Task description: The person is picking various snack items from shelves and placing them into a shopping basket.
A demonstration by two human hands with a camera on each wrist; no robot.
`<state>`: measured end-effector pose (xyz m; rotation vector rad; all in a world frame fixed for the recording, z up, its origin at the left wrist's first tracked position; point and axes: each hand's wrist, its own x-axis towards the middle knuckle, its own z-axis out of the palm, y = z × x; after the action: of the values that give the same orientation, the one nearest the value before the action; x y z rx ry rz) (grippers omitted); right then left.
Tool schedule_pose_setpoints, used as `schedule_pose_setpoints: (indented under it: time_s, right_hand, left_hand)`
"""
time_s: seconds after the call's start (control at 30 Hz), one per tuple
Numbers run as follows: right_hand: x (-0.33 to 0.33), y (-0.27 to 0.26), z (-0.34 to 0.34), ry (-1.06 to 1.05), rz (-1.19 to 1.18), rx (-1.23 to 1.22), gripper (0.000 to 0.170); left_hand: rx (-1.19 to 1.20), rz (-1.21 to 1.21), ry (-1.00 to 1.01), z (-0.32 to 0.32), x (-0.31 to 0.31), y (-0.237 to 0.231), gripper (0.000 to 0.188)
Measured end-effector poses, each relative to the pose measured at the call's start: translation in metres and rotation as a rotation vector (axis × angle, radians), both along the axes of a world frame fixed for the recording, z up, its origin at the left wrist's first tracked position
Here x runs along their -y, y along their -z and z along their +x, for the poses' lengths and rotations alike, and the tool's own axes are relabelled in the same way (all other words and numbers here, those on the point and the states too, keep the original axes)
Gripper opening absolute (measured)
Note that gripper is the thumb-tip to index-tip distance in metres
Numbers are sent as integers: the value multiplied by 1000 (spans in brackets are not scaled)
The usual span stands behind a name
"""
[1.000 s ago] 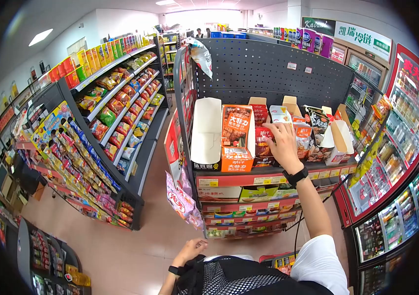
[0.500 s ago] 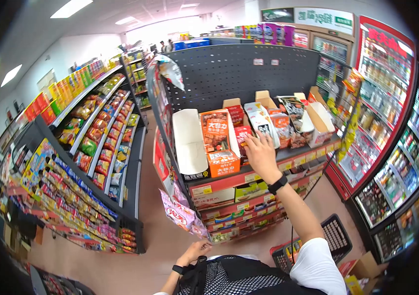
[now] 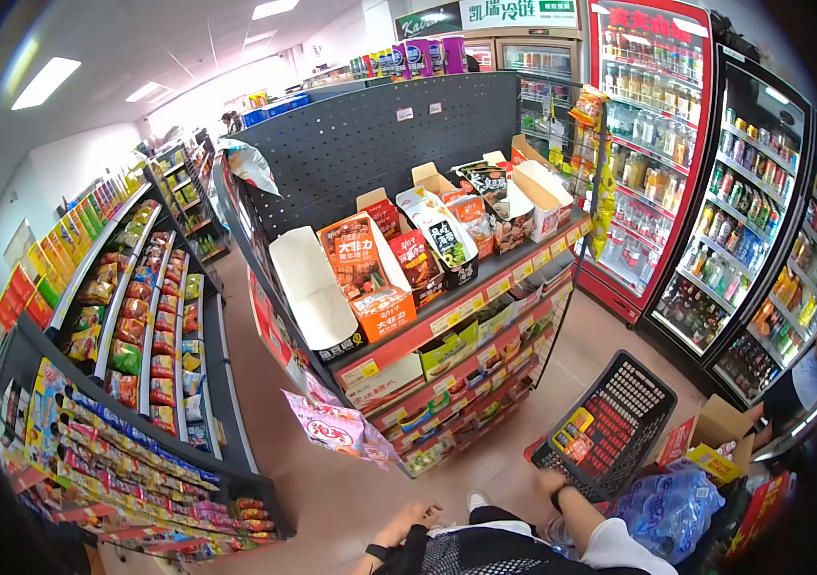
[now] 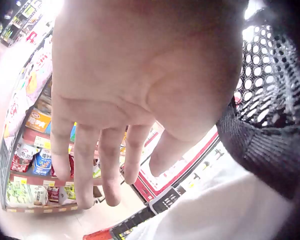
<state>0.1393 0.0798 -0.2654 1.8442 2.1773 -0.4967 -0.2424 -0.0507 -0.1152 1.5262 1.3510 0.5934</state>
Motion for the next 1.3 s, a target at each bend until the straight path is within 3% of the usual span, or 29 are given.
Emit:
schedule_pose_setpoints:
  time_s: [0.03,0.07,0.1,0.13,0.2,0.23,0.3,0.33,0.37,0.4,0.43,0.5,0.53,0.57,0.63,0.7,0.77,0.87,1.0,1.1,1.17,1.2,1.23,1.3]
  right_hand:
    - [42,22,35,-131,-221,-16,30]
    - [114,126,106,-123,-221,-16,30]
    - [131,169,112,18,106,-220,30]
    - [131,168,123,26,107,-219,30]
    - [166,155,143,270,-410,66,34]
    - [183,157,151,284,-428,66,34]
    - [122,105,109,346,-318,-57,35]
    - [81,59,116,380,-261,-115,35]
    - [38,10,107,425,-210,-175,36]
    - [70,14,111,474,-161,-232,37]
    - [54,44,119,391,193,-364,29]
    - [11,12,123,425,88,-509,24]
    - [-3,17,131,381,204,-635,18]
    - [-16,20,132,444,267,-553,14]
    - [-35,-6,151,502,197,-575,13]
    - [-48,2,178,488,200,-634,14]
    - [-51,-21,205,526,36,-666,20]
    - [-60,1,240,559,-73,-552,20]
    - [-86,36,278,534,-211,-480,19]
    - [-113,73,297,547,-313,-576,24]
    - [-135,90,303,474,-282,-424,30]
    - [-147,103,302,559,-352,-340,29]
    - [-151,112,303,653,-226,-393,33]
    - [-178,131,304,743,-335,-386,36]
  left_hand:
    - [1,43,13,2,3,3,26]
    - [57,-6,16,6,8,10,26]
    - [58,-6,24,4,7,18,26]
    - [68,-69,7,3,2,27,26]
    - [107,-211,13,3,8,25,27]
    - [106,-230,26,10,9,27,27]
    - [56,-227,29,12,5,43,28]
    - [14,-84,75,11,2,79,29]
    - [-2,-120,113,17,1,71,29]
    - [-60,-137,126,30,-13,44,29]
    - [-118,-151,141,45,-30,24,28]
    - [-165,-183,108,74,-53,5,29]
    - [-192,-162,114,90,-63,4,28]
    - [-216,-133,124,109,-76,4,28]
    - [-229,-138,143,154,-102,-11,29]
    - [-232,-138,206,195,-122,-12,29]
    - [-313,-189,271,233,-139,-29,29]
    - [-369,-218,288,250,-146,-7,27]
    - [-413,-309,196,273,-147,-21,24]
    - [-441,-388,128,275,-134,-18,21]
    - [-583,-376,133,266,-114,-4,19]
    - [-618,-429,137,269,-109,-6,19]
    - [-652,-483,141,269,-106,-9,20]
    - [-440,-559,125,253,-94,3,23]
